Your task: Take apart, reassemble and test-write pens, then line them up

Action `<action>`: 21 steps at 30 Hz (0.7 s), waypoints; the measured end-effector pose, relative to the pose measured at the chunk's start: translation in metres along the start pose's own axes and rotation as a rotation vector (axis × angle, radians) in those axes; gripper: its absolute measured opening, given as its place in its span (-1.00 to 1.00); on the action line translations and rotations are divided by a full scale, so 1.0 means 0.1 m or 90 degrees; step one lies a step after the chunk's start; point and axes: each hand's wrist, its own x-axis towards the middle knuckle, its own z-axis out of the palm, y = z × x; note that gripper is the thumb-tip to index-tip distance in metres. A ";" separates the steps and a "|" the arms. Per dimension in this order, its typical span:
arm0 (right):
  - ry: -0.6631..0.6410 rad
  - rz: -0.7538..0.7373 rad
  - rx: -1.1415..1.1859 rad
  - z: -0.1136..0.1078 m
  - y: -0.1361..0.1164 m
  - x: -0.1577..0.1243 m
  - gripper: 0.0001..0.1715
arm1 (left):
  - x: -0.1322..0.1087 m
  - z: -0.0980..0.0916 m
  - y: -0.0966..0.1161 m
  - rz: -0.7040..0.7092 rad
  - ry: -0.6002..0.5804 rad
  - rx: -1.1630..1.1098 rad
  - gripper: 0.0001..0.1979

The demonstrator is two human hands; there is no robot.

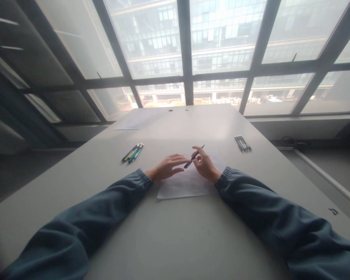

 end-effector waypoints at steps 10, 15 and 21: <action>0.000 0.000 0.006 -0.01 -0.01 0.00 -0.39 | -0.01 0.04 -0.04 0.010 0.027 -0.017 -0.68; -0.026 -0.001 0.013 0.00 -0.02 -0.01 -0.44 | -0.02 0.06 -0.05 0.014 0.032 -0.003 -0.71; -0.065 -0.010 0.020 0.00 -0.04 -0.02 -0.46 | -0.03 0.07 -0.06 -0.004 0.051 0.024 -0.74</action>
